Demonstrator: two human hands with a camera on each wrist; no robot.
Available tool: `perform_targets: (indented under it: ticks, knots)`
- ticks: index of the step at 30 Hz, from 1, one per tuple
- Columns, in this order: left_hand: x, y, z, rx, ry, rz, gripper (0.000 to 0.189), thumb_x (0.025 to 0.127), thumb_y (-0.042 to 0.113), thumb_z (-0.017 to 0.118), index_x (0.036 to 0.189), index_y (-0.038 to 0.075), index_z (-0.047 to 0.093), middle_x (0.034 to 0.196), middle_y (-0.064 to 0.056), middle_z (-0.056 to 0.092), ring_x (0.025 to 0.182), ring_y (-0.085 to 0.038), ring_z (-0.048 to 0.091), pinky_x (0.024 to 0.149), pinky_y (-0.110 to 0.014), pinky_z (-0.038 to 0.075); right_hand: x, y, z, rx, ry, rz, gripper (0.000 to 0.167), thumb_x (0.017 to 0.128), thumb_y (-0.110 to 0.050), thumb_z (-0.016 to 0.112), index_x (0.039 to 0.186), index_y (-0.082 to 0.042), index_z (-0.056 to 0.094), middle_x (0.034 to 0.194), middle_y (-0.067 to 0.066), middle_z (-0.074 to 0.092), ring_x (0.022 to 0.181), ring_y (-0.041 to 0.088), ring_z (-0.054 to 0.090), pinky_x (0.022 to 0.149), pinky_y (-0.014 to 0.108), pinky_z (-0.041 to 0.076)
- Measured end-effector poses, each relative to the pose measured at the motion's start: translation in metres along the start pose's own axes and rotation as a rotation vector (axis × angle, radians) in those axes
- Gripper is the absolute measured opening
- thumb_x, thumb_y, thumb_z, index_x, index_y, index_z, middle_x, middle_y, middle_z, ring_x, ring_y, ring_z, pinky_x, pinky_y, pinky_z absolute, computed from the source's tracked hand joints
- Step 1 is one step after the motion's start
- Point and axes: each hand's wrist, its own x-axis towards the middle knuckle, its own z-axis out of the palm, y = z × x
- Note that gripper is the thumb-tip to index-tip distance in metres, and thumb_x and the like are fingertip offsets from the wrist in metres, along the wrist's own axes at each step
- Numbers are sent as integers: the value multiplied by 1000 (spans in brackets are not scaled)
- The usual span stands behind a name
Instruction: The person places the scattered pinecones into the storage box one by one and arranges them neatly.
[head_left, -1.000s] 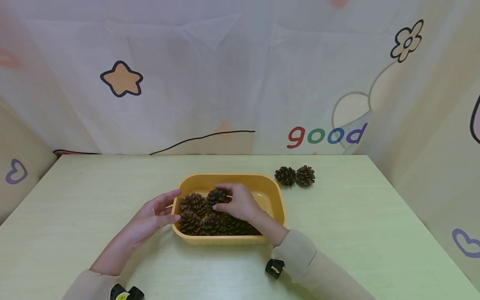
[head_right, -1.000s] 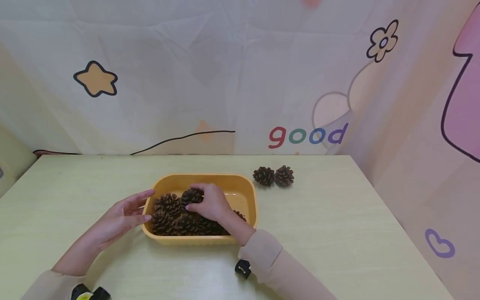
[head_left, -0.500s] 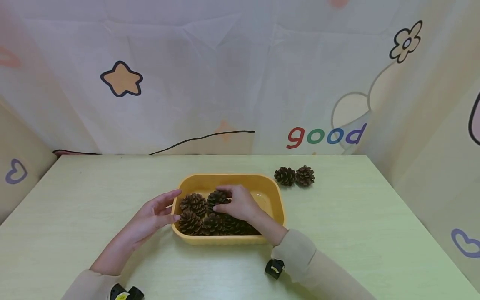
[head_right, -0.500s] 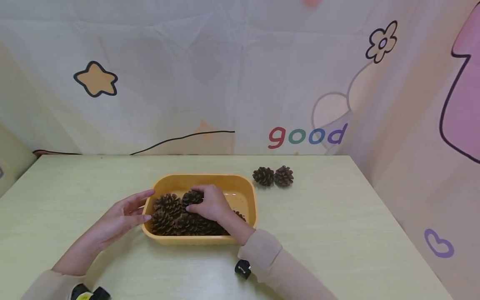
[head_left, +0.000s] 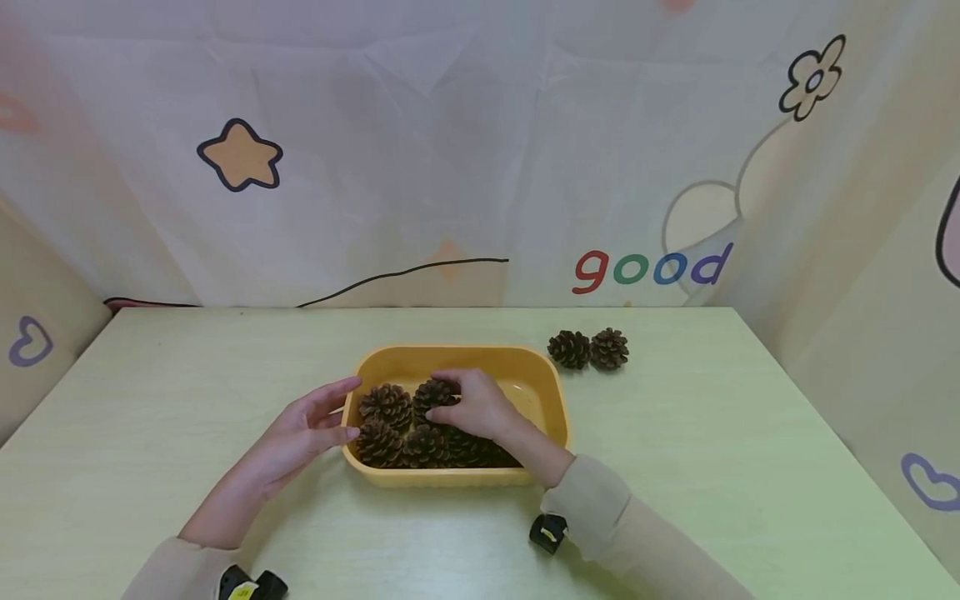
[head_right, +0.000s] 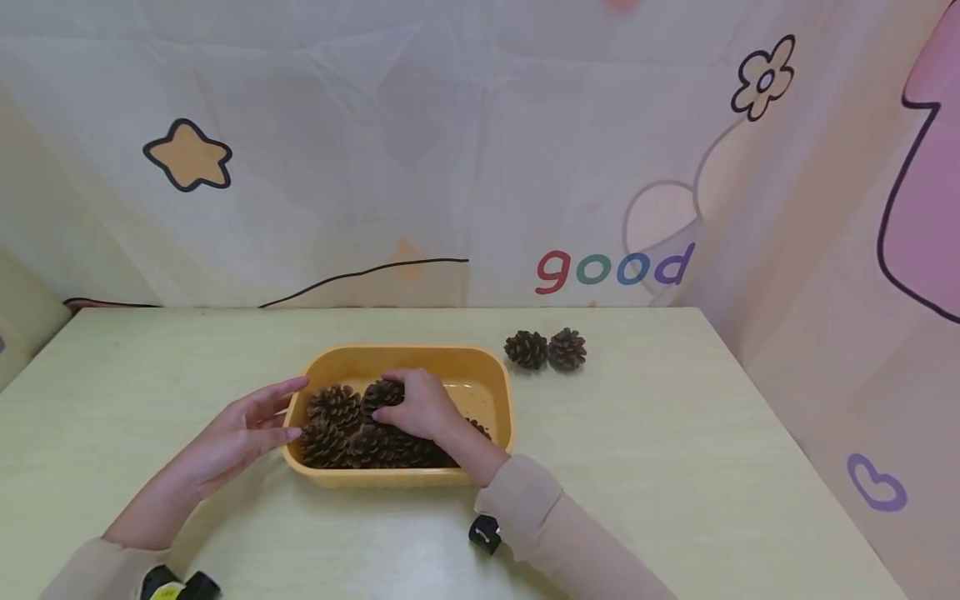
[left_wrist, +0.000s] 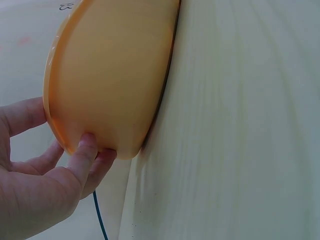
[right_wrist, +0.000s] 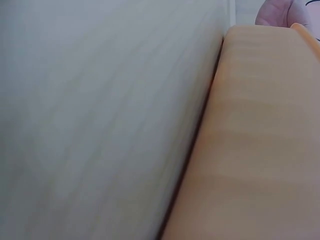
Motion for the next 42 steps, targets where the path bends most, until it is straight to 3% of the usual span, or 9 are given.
perform_targets:
  ticks: [7, 18, 30, 42]
  knots:
    - [-1, 1, -1, 10, 6, -13, 69, 85, 3, 59, 143, 3, 22, 145, -24, 21, 129, -42, 28, 96, -38, 39, 1, -1, 0, 14, -29, 7, 54, 81, -15, 68, 130, -4, 49, 132, 13, 48, 120, 32, 45, 96, 44, 39]
    - [1, 0, -1, 9, 5, -13, 69, 85, 4, 60, 143, 3, 23, 145, -24, 21, 129, -43, 27, 97, -39, 38, -1, 2, -7, 171, -17, 18, 56, 80, -12, 69, 131, -2, 47, 133, 13, 49, 123, 29, 43, 99, 40, 37]
    - [-1, 0, -1, 0, -4, 2, 69, 85, 4, 59, 143, 2, 22, 145, -25, 20, 129, -44, 27, 95, -35, 40, -13, 14, -43, 324, 35, -55, 55, 82, -8, 67, 131, 3, 45, 134, 16, 46, 125, 30, 40, 103, 40, 31]
    - [-1, 1, 0, -14, -11, 6, 70, 85, 4, 60, 143, 1, 21, 145, -25, 19, 128, -44, 28, 91, -29, 43, -28, 36, -79, 360, 104, -73, 54, 82, -10, 67, 131, 1, 46, 132, 20, 47, 124, 30, 43, 101, 39, 33]
